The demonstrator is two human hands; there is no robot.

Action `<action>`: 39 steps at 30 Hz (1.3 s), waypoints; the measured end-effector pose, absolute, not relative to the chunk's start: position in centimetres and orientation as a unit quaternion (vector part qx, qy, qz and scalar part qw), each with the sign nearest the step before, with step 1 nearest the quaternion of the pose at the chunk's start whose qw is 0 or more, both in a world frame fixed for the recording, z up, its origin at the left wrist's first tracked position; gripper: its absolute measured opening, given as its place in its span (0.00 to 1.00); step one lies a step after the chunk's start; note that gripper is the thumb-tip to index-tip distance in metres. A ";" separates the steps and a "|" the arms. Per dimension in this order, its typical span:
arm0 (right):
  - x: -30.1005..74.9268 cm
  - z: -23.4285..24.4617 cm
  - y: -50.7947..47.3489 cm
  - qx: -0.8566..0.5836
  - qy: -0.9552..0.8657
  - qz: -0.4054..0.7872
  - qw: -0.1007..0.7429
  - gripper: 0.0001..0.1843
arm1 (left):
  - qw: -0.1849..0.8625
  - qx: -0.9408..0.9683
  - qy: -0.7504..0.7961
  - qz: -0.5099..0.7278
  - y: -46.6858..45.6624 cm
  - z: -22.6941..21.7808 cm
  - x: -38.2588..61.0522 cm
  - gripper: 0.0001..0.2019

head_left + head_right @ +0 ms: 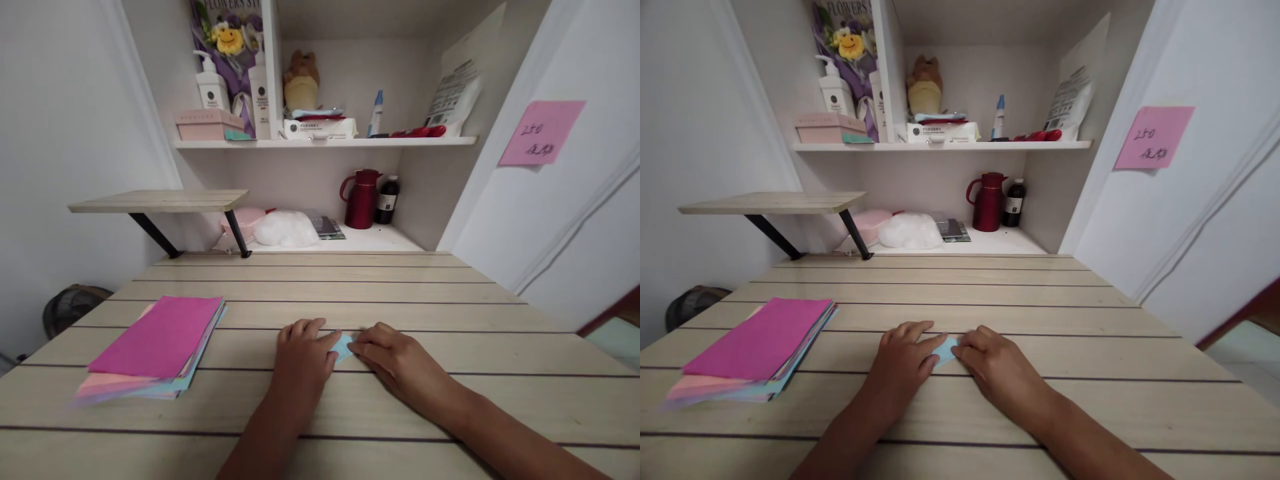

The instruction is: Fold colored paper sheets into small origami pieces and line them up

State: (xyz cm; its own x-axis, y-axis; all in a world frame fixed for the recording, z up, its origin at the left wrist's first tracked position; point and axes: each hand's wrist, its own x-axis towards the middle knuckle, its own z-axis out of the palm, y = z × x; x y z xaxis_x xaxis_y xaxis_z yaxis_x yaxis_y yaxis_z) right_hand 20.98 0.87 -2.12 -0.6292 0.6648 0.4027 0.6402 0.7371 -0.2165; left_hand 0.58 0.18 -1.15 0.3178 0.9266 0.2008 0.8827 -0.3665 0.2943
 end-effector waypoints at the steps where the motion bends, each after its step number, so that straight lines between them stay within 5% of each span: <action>1: 20.9 -2.3 0.9 -0.369 -0.900 0.025 0.230 0.14 | 0.076 0.808 0.559 0.172 0.3 -1.2 0.3 0.19; 10: 20.5 0.3 1.8 -0.345 -0.927 0.029 0.143 0.14 | 0.154 0.838 0.495 0.168 0.5 -1.3 -1.7 0.31; 19: 18.2 1.9 3.2 -0.313 -0.946 -0.050 0.067 0.08 | 0.133 0.819 0.500 0.248 0.4 -1.6 -1.3 0.16; 30: 17.5 -0.7 3.3 -0.281 -0.938 -0.147 0.139 0.12 | 0.160 0.798 0.509 0.279 1.2 -1.5 -1.3 0.15; 39: 17.8 -1.1 4.4 -0.426 -0.834 0.100 0.336 0.14 | 0.259 0.676 0.559 0.405 2.4 -1.4 -0.4 0.07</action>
